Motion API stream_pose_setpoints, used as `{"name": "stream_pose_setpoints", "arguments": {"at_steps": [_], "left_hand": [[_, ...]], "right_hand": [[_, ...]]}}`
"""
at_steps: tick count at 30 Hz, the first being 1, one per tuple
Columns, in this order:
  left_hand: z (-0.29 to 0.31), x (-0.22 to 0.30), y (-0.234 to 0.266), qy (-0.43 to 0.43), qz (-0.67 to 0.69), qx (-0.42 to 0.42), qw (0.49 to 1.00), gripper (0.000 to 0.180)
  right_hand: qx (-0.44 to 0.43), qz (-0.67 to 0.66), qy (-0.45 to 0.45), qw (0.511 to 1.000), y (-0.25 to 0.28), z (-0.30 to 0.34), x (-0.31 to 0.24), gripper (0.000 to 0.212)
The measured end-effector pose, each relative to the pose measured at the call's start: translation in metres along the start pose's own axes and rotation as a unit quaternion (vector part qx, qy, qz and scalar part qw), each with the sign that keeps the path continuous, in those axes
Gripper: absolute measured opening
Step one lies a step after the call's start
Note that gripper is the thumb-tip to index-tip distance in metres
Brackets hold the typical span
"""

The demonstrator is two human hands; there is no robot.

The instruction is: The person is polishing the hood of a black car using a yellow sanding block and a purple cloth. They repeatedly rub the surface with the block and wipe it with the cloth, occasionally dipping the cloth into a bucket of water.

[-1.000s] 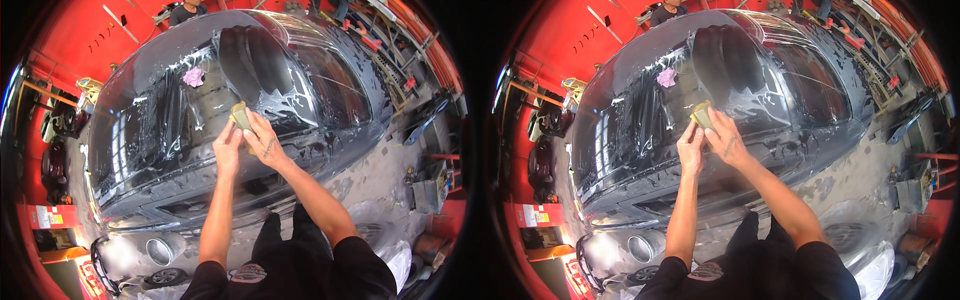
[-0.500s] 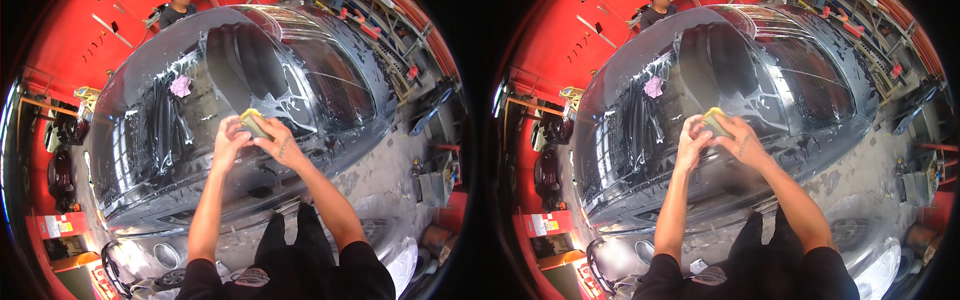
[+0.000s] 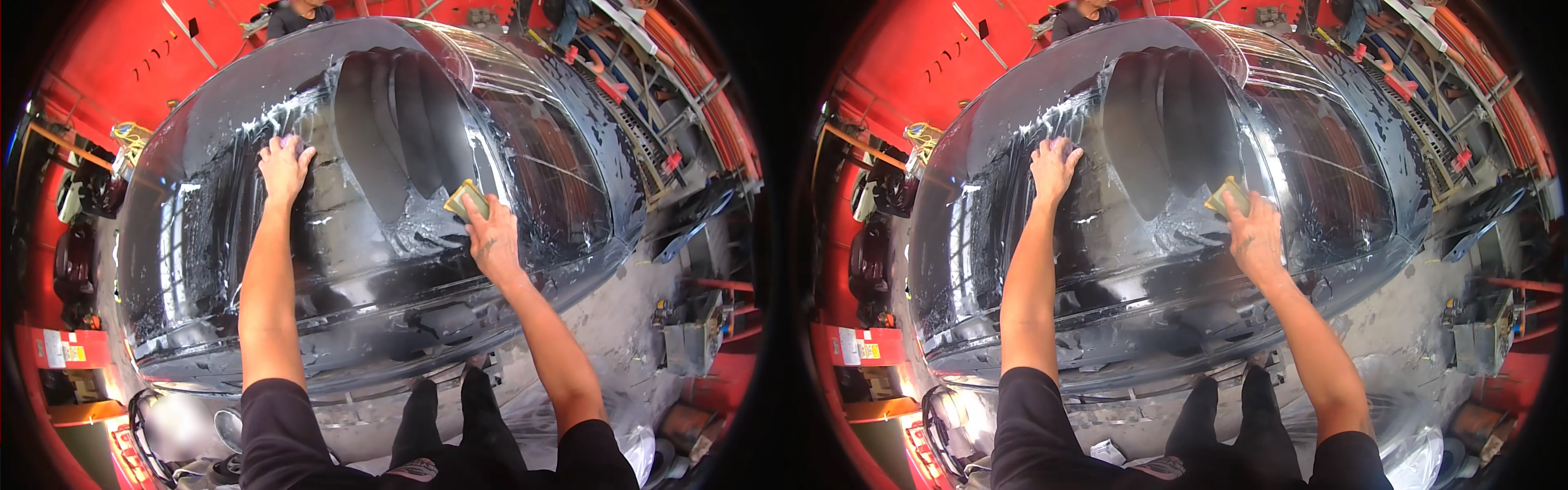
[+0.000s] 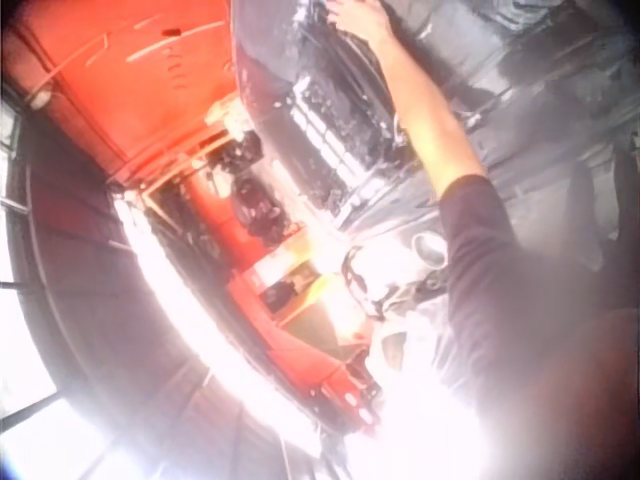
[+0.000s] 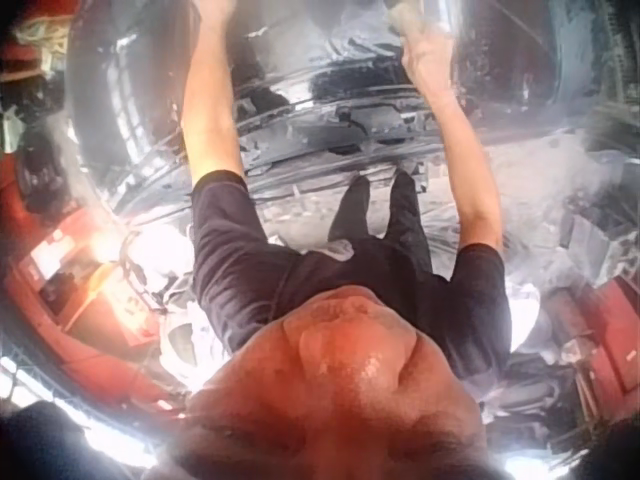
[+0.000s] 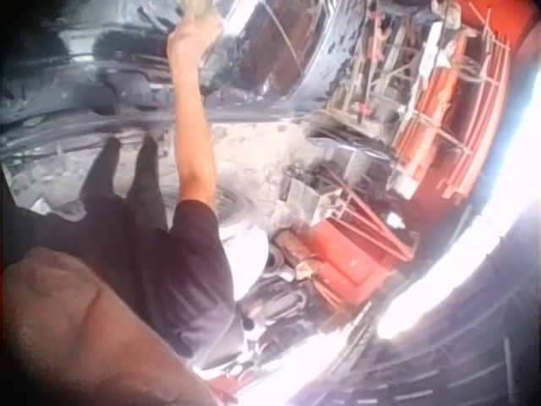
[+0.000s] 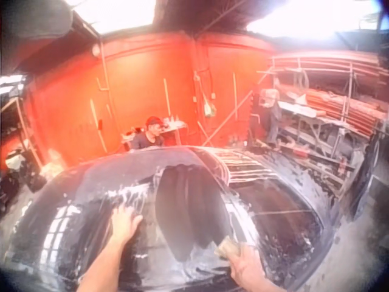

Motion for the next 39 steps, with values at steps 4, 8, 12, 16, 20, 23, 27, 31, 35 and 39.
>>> {"name": "stream_pose_setpoints", "arguments": {"at_steps": [4, 8, 12, 16, 20, 23, 27, 31, 35, 39], "left_hand": [[0.010, 0.037, 0.004, -0.077, -0.025, 0.048, 0.996, 0.025], [0.021, 0.094, 0.015, -0.084, 0.099, 0.028, 0.991, 0.019], [0.004, 0.187, 0.010, -0.088, 0.264, 0.051, 0.959, 0.023], [-0.031, 0.286, 0.026, -0.106, 0.405, 0.080, 0.905, 0.025], [0.011, 0.216, 0.021, -0.114, 0.386, 0.060, 0.913, 0.021], [0.033, 0.172, 0.017, -0.151, 0.345, 0.054, 0.925, 0.029], [0.027, 0.113, 0.025, -0.151, 0.203, 0.088, 0.963, 0.038], [0.042, 0.025, 0.022, -0.067, 0.100, 0.100, 0.988, 0.041], [0.031, 0.004, 0.021, -0.049, 0.095, 0.071, 0.992, 0.039], [0.017, 0.009, 0.014, -0.059, 0.109, 0.038, 0.992, 0.037]], "right_hand": [[0.004, -0.001, -0.028, 1.000, 0.002, 0.005, -0.009, 0.061], [0.025, -0.015, 0.056, 0.998, -0.018, 0.010, -0.025, 0.066], [0.060, -0.021, 0.095, 0.993, -0.054, -0.088, -0.038, 0.056], [0.082, -0.017, 0.050, 0.995, -0.104, -0.173, 0.046, 0.031], [0.034, -0.047, 0.120, 0.991, -0.054, -0.060, -0.065, 0.061], [0.018, -0.061, 0.188, 0.980, -0.050, -0.057, -0.038, 0.068], [0.072, 0.017, 0.131, 0.989, -0.086, -0.208, 0.001, 0.063], [0.007, 0.018, 0.049, 0.999, -0.095, -0.178, -0.033, 0.056], [-0.032, -0.020, 0.118, 0.992, -0.040, -0.042, -0.032, 0.065], [-0.035, -0.019, 0.178, 0.983, -0.055, -0.117, -0.010, 0.068]]}}
Point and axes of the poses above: each hand's wrist, its own z-axis away from the middle knuckle, its own y-axis out of the back of the hand, x = y × z, the point moved 4 cm from there along -z, towards the middle knuckle, and after that the axes turned 7 degrees about -y, right-handed, at the moved point
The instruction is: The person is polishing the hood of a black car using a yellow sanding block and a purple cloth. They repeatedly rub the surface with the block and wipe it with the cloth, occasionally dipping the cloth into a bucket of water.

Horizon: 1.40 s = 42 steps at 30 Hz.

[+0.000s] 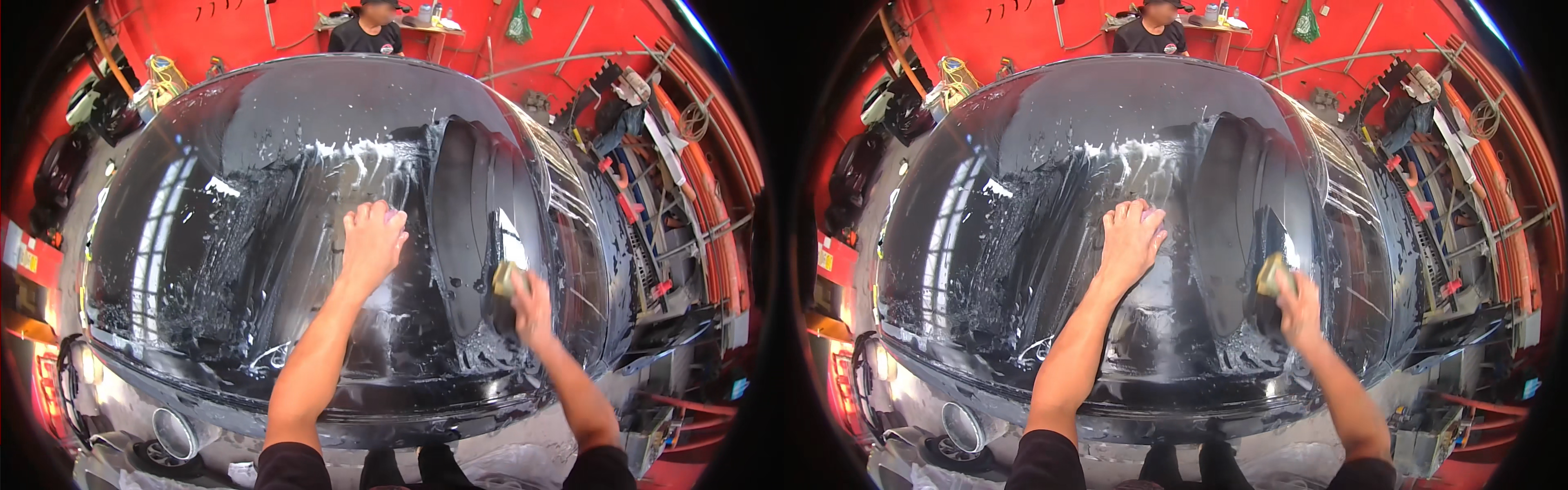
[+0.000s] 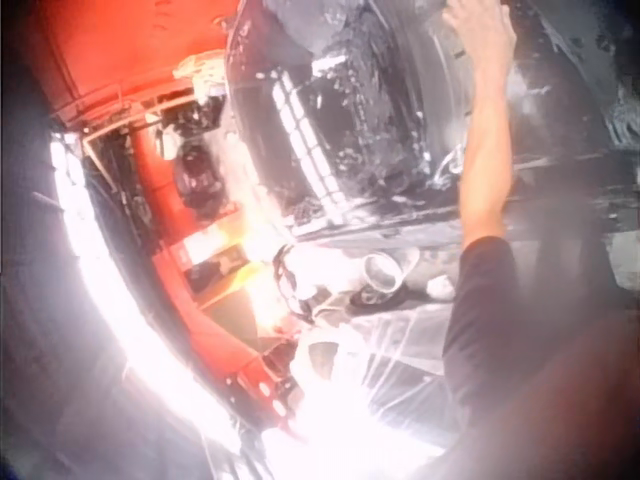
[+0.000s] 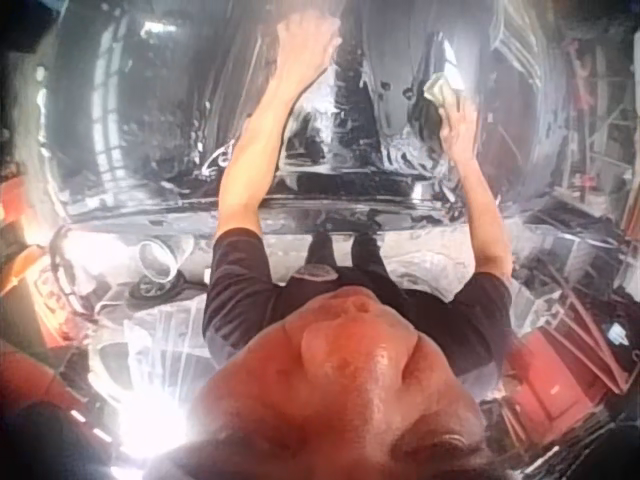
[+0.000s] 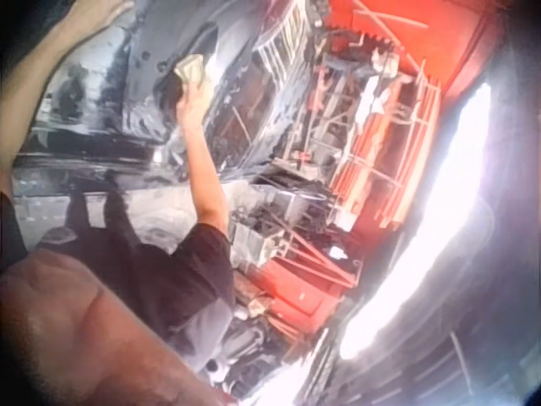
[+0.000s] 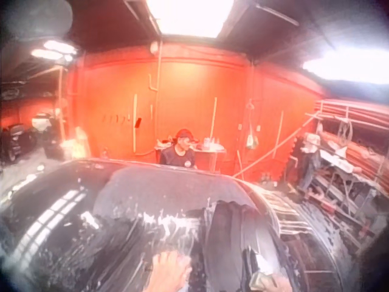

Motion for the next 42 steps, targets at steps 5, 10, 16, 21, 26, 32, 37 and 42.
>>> {"name": "stream_pose_setpoints", "arguments": {"at_steps": [5, 10, 16, 21, 26, 32, 37, 42], "left_hand": [[-0.025, 0.015, -0.008, -0.043, 0.052, 0.028, 0.997, 0.037], [-0.001, -0.010, -0.004, -0.029, 0.041, 0.023, 0.999, 0.036], [-0.005, 0.001, -0.011, -0.022, 0.022, -0.002, 1.000, 0.035], [-0.012, 0.012, -0.021, -0.015, 0.034, -0.025, 0.999, 0.034], [-0.001, 0.000, -0.005, 0.012, -0.031, -0.044, 0.998, 0.037], [-0.006, 0.009, -0.013, 0.026, -0.029, -0.077, 0.996, 0.033], [-0.006, 0.013, -0.015, 0.022, -0.022, -0.100, 0.994, 0.035], [-0.003, 0.001, -0.007, 0.033, -0.058, -0.095, 0.993, 0.035]], "right_hand": [[0.094, 0.132, -0.189, 0.969, -0.040, -0.129, 0.101, 0.057], [0.016, 0.014, -0.112, 0.993, -0.005, 0.030, -0.054, 0.056], [0.009, 0.014, -0.027, 0.999, -0.009, -0.001, 0.004, 0.068], [0.078, 0.092, -0.179, 0.976, -0.038, -0.091, 0.059, 0.057], [-0.012, -0.006, -0.087, 0.996, 0.005, 0.065, -0.079, 0.057], [0.000, 0.045, -0.060, 0.997, -0.042, -0.087, 0.072, 0.065], [0.069, 0.095, -0.128, 0.985, -0.066, -0.146, 0.091, 0.057], [-0.024, -0.061, 0.022, 0.998, -0.002, 0.003, -0.033, 0.067]]}}
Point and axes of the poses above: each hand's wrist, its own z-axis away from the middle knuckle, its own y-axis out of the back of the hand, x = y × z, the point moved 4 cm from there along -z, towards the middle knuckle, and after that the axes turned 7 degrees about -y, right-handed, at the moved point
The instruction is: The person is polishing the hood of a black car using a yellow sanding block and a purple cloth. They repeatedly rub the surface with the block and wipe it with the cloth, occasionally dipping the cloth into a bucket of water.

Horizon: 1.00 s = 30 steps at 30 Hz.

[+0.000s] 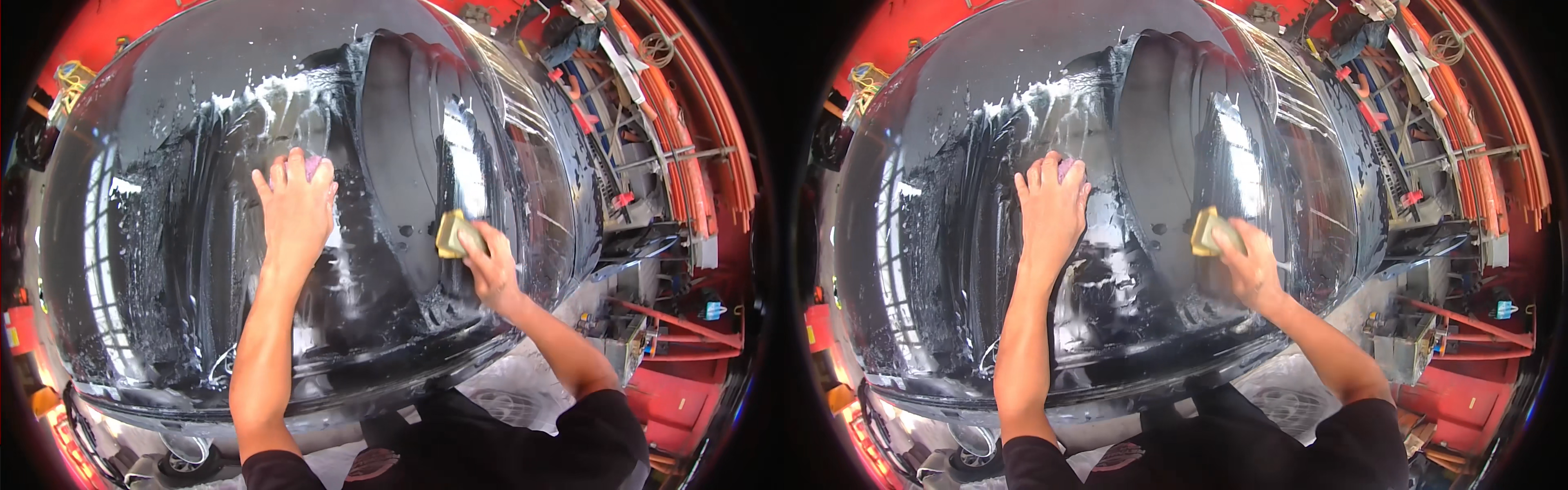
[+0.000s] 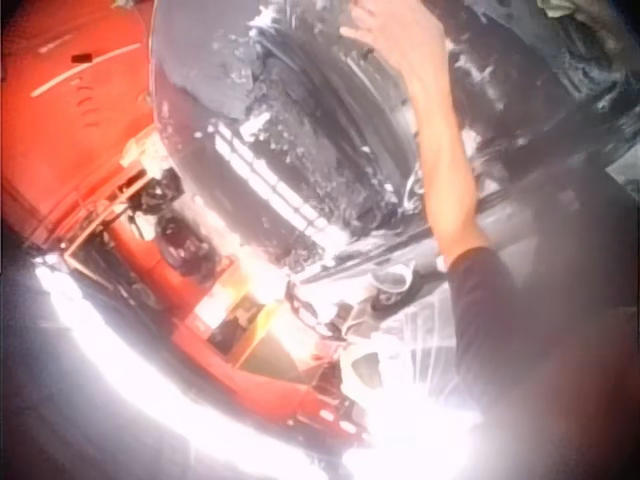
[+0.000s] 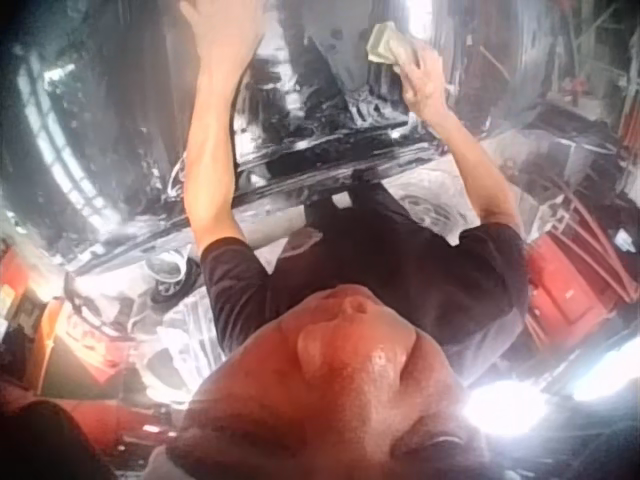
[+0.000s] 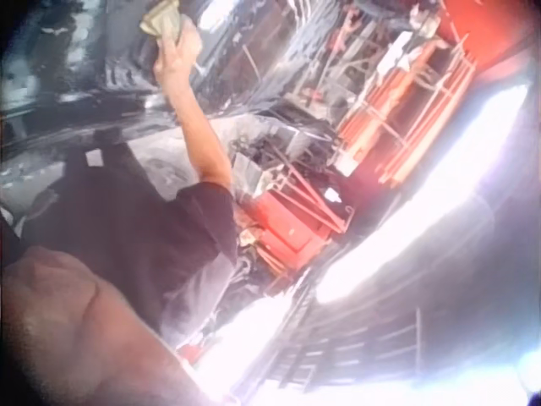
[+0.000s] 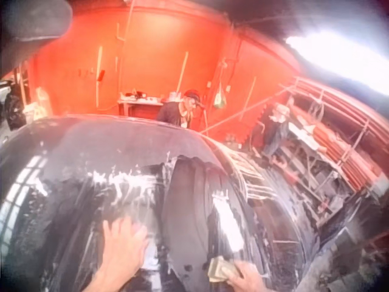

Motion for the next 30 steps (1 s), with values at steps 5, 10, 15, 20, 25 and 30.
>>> {"name": "stream_pose_setpoints", "arguments": {"at_steps": [5, 10, 15, 20, 25, 30], "left_hand": [[-0.008, 0.012, 0.000, -0.014, -0.001, 0.009, 1.000, 0.035], [-0.010, 0.012, -0.005, -0.025, 0.019, 0.004, 1.000, 0.035], [-0.002, 0.002, 0.007, -0.018, -0.011, 0.004, 1.000, 0.034], [-0.013, 0.015, 0.000, -0.028, 0.016, 0.016, 0.999, 0.032], [-0.006, 0.009, -0.003, -0.022, 0.012, 0.005, 1.000, 0.032], [-0.001, 0.005, 0.006, -0.008, -0.009, -0.005, 1.000, 0.031]], "right_hand": [[0.069, 0.114, 0.015, 0.991, -0.029, -0.135, 0.159, 0.069], [0.109, 0.136, -0.151, 0.973, -0.054, -0.187, 0.179, 0.057], [-0.033, -0.030, 0.038, 0.998, -0.002, -0.033, 0.025, 0.066], [0.095, 0.101, 0.035, 0.990, -0.029, -0.191, 0.192, 0.057], [0.105, 0.119, -0.119, 0.980, -0.059, -0.199, 0.188, 0.055], [-0.055, -0.053, 0.047, 0.996, -0.014, -0.052, 0.055, 0.057]]}}
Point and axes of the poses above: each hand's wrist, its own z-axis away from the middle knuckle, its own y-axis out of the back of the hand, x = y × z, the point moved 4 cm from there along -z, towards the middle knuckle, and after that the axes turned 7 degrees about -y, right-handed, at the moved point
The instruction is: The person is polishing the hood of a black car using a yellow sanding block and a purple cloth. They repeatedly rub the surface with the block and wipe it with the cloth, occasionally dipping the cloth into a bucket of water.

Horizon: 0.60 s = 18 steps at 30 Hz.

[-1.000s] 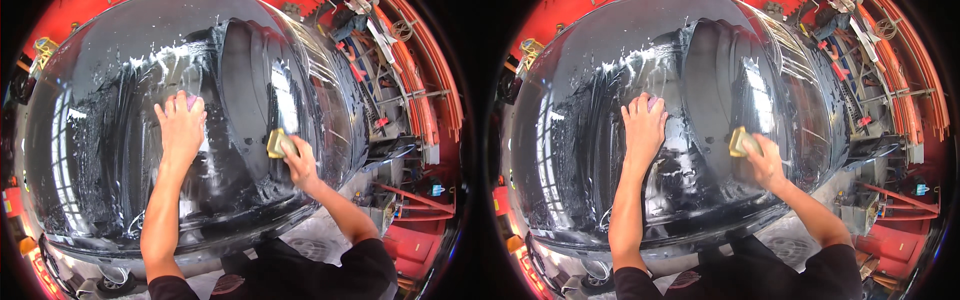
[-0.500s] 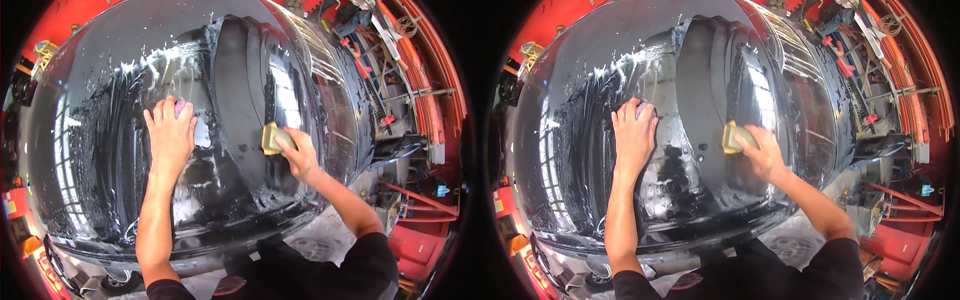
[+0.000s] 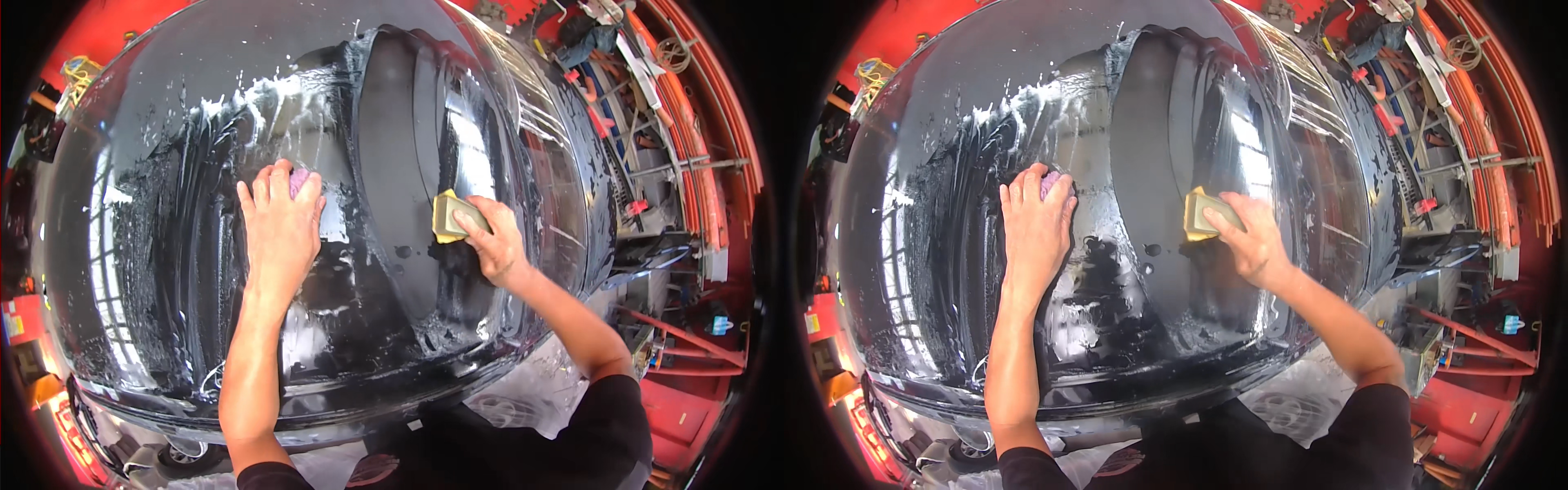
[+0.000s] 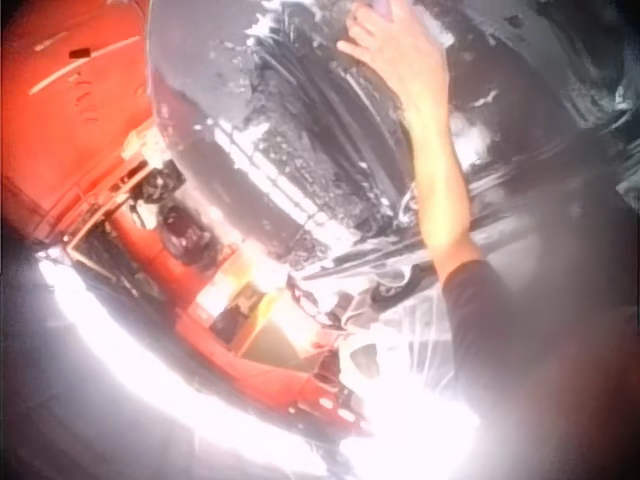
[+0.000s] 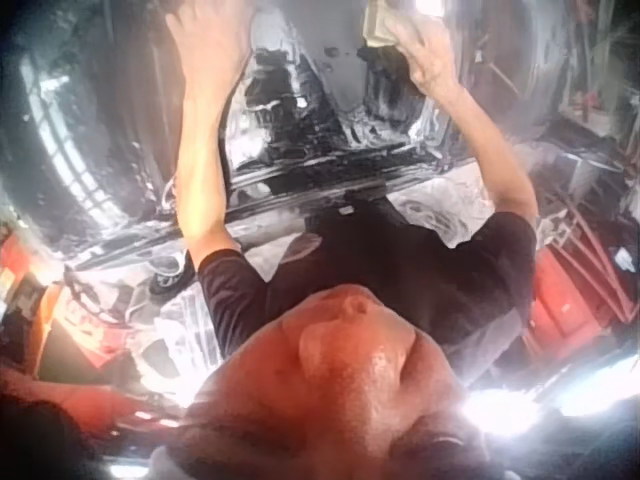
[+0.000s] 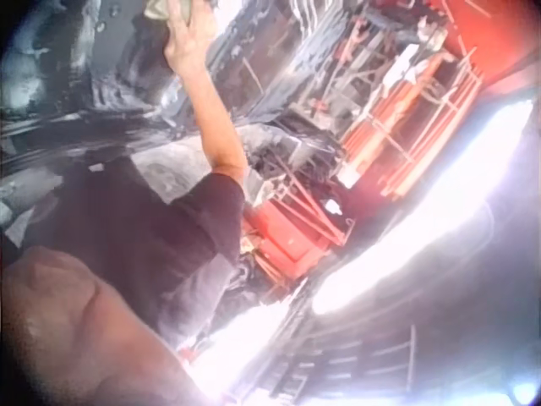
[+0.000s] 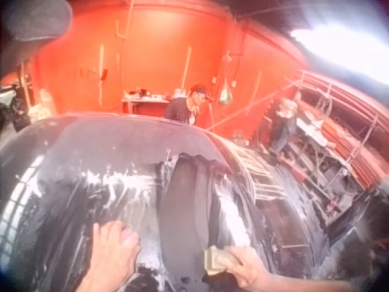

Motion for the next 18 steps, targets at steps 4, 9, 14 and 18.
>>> {"name": "stream_pose_setpoints", "arguments": {"at_steps": [4, 9, 14, 18], "left_hand": [[-0.013, 0.008, -0.004, -0.016, 0.025, 0.016, 0.999, 0.030], [-0.008, 0.004, -0.008, -0.017, 0.031, 0.007, 0.999, 0.031], [-0.002, -0.004, -0.004, -0.001, 0.006, 0.013, 1.000, 0.032], [-0.008, 0.003, -0.005, -0.008, 0.015, 0.008, 1.000, 0.030]], "right_hand": [[0.101, 0.160, -0.036, 0.981, 0.004, -0.127, 0.152, 0.054], [0.158, 0.193, -0.174, 0.953, -0.018, -0.182, 0.165, 0.049], [0.049, 0.019, 0.013, 0.999, 0.001, -0.010, -0.021, 0.064], [0.026, 0.124, 0.057, 0.990, -0.003, -0.089, 0.048, 0.063]]}}
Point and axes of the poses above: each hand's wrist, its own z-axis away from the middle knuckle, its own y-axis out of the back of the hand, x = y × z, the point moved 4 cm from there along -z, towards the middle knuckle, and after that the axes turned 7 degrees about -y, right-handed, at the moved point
